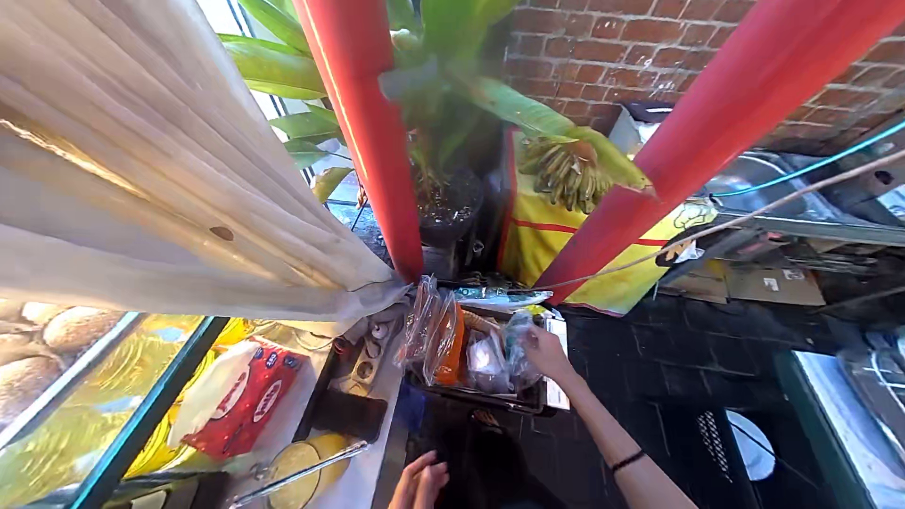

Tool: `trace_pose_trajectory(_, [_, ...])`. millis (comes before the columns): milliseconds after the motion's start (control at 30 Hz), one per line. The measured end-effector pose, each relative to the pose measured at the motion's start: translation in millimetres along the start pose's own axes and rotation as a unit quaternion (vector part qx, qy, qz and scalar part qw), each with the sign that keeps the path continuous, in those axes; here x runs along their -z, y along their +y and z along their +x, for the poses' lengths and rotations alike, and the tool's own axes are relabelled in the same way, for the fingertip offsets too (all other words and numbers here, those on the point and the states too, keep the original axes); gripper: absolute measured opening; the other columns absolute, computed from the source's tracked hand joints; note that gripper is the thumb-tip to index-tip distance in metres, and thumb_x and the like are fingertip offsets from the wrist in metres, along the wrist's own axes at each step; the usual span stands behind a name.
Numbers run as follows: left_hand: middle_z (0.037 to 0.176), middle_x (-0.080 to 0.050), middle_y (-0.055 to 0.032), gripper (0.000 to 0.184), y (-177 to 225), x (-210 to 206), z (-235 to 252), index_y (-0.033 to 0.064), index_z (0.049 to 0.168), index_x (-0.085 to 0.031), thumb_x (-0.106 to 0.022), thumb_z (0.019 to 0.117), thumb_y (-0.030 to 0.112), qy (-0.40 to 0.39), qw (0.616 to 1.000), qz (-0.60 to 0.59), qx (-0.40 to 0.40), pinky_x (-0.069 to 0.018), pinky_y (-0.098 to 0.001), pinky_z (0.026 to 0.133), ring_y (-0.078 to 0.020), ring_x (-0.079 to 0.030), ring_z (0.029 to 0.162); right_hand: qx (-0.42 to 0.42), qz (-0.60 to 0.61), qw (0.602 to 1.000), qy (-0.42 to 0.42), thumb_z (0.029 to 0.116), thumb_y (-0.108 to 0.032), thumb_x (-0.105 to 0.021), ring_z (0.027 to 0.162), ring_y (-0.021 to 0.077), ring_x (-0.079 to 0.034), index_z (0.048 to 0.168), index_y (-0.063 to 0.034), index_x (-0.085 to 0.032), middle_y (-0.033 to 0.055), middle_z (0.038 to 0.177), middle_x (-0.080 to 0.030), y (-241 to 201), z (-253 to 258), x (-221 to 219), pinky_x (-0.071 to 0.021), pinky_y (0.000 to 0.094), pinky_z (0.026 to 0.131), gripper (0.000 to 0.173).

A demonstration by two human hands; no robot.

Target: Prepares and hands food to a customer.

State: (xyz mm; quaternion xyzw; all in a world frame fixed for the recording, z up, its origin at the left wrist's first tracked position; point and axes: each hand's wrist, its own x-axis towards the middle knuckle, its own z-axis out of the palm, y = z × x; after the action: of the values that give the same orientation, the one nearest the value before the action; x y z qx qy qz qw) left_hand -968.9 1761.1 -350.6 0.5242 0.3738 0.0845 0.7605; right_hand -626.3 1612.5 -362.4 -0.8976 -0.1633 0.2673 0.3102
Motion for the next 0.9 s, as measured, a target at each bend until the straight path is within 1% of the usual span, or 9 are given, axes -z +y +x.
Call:
trace_pose_trajectory(100, [0.111,-0.072,-0.0184,0.029,12,-76,46,-0.0081,0.126,-0.061,-0.056,0.1018,0.008,-0.035,0.994,0.071,-0.075,-0.0614,-0.0424,0.090,-0.0258,-0.073,0.099,0.035,0.044,0.995,0.084,0.1003,-0.007,-0.056,0.117,0.0370,-0.065,0.145,0.0003,-0.055,0.0269,0.133,-0.063,13,-4,32,-0.0524,0.0501,0.103,0.045])
trace_pose_trajectory(233, [0.119,-0.069,-0.0180,0.033,8,-144,126,0.0008,0.123,-0.068,-0.067,0.0959,0.020,0.019,0.944,0.301,-0.132,-0.0565,-0.0446,0.093,-0.0272,-0.069,0.107,0.107,0.089,0.969,0.203,0.0913,0.007,-0.055,0.105,0.0290,-0.068,0.113,-0.0049,-0.077,0.0197,0.119,-0.068,49,-3,63,-0.0576,0.0464,0.089,0.033])
trace_pose_trajectory(300, [0.145,-0.051,-0.0265,0.062,-2,-158,159,0.0020,0.141,-0.056,-0.075,0.0880,0.028,0.047,0.909,0.401,-0.108,-0.0428,-0.0574,0.110,-0.0425,-0.050,0.134,0.111,0.118,0.960,0.227,0.0926,0.006,-0.054,0.102,0.0246,-0.070,0.099,-0.0026,-0.077,0.0153,0.116,-0.071,71,0,74,-0.0586,0.0441,0.088,0.025])
trace_pose_trajectory(367, [0.157,-0.038,-0.0265,0.095,-9,-162,182,0.0080,0.157,-0.035,-0.083,0.0808,0.037,0.041,0.872,0.488,-0.025,-0.0420,-0.0605,0.109,-0.0456,-0.043,0.140,0.080,0.167,0.953,0.239,0.0918,0.005,-0.051,0.096,0.0216,-0.070,0.096,0.0005,-0.074,0.0136,0.112,-0.072,89,4,81,-0.0596,0.0413,0.083,0.024])
trace_pose_trajectory(467, [0.142,-0.054,-0.0248,0.083,-6,-161,188,0.0075,0.154,-0.036,-0.076,0.0837,0.020,0.024,0.831,0.546,0.101,-0.0520,-0.0595,0.097,-0.0424,-0.060,0.123,-0.012,0.236,0.938,0.255,0.0938,0.004,-0.051,0.086,0.0205,-0.069,0.102,0.0027,-0.073,0.0143,0.104,-0.071,108,6,88,-0.0580,0.0408,0.077,0.024])
trace_pose_trajectory(633, [0.109,-0.071,-0.0215,0.057,2,-147,164,0.0049,0.145,-0.051,-0.064,0.0894,0.009,0.124,0.850,0.512,0.012,-0.0560,-0.0617,0.079,-0.0411,-0.071,0.093,-0.146,0.423,0.876,0.180,0.1050,-0.009,-0.045,0.100,0.0256,-0.068,0.131,0.0041,-0.062,0.0219,0.129,-0.062,123,17,87,-0.0584,0.0401,0.084,0.034])
trace_pose_trajectory(733, [0.132,-0.061,-0.0249,0.064,3,-161,154,0.0058,0.144,-0.053,-0.076,0.0855,0.022,0.131,0.839,0.522,-0.078,-0.0533,-0.0644,0.088,-0.0459,-0.064,0.114,-0.155,0.502,0.840,0.132,0.1097,-0.015,-0.040,0.105,0.0236,-0.067,0.132,0.0040,-0.060,0.0193,0.128,-0.063,112,30,76,-0.0574,0.0389,0.089,0.035])
trace_pose_trajectory(800, [0.137,-0.057,-0.0259,0.067,-1,-176,156,0.0089,0.137,-0.061,-0.081,0.0793,0.036,0.132,0.823,0.534,-0.140,-0.0491,-0.0666,0.094,-0.0476,-0.057,0.122,-0.114,0.471,0.871,0.081,0.1072,-0.010,-0.046,0.107,0.0237,-0.068,0.125,0.0046,-0.064,0.0179,0.128,-0.065,109,49,65,-0.0580,0.0395,0.091,0.030])
trace_pose_trajectory(900, [0.153,-0.043,-0.0260,0.064,-8,-193,165,0.0172,0.132,-0.067,-0.081,0.0773,0.046,0.105,0.809,0.565,-0.121,-0.0353,-0.0688,0.108,-0.0489,-0.043,0.138,-0.003,0.167,0.985,-0.051,0.0956,-0.005,-0.064,0.116,0.0247,-0.066,0.112,-0.0050,-0.077,0.0153,0.123,-0.070,99,88,64,-0.0530,0.0430,0.102,0.021])
